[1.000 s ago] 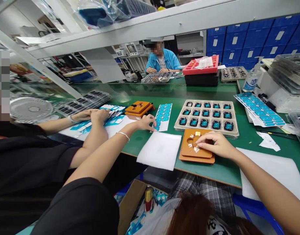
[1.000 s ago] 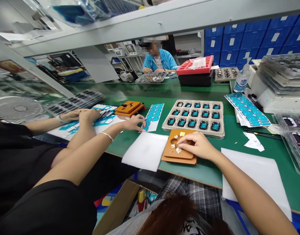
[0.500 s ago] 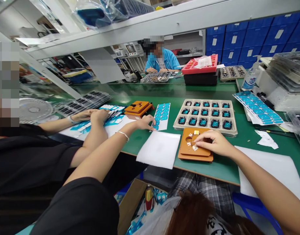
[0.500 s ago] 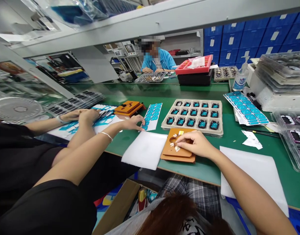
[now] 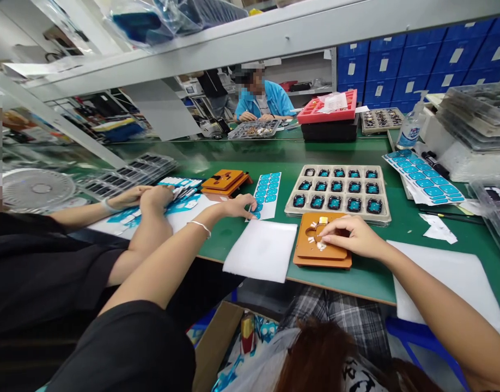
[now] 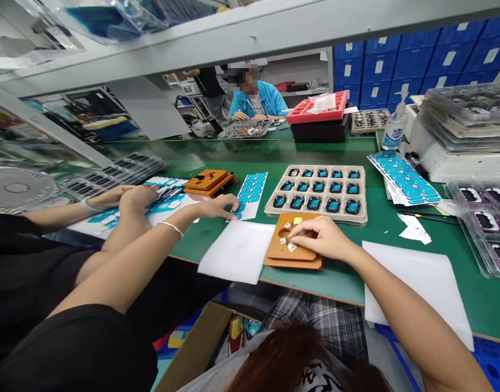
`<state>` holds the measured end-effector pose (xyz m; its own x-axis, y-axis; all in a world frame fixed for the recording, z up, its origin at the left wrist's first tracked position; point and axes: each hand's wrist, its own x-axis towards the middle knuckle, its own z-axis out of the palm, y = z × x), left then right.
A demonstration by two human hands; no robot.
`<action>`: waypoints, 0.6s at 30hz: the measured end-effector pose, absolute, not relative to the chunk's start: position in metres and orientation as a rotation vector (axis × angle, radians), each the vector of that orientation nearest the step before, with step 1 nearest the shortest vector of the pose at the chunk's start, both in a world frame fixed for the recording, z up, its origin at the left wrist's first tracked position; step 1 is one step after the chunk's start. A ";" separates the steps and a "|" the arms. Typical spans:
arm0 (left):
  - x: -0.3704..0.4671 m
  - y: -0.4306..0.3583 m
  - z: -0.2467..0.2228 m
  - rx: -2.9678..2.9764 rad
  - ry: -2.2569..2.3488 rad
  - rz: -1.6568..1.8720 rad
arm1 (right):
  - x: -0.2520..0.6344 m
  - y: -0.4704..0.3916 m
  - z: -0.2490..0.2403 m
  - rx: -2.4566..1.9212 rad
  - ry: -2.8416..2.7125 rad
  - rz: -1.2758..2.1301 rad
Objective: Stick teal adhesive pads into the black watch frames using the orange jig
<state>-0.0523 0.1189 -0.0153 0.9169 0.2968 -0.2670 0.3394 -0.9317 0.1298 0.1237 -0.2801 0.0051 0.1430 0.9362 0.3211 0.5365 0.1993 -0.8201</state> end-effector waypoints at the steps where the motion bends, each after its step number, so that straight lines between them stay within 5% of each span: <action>1: -0.053 0.113 -0.012 2.906 0.478 -0.334 | 0.123 -0.280 0.005 -1.459 -1.507 0.538; 8: -0.041 0.019 0.016 2.918 0.207 0.127 | 0.133 -0.278 0.004 -1.128 -0.812 0.541; 18: -0.003 -0.082 0.022 2.667 -0.734 0.230 | 0.162 -0.280 0.007 -1.106 -0.515 0.334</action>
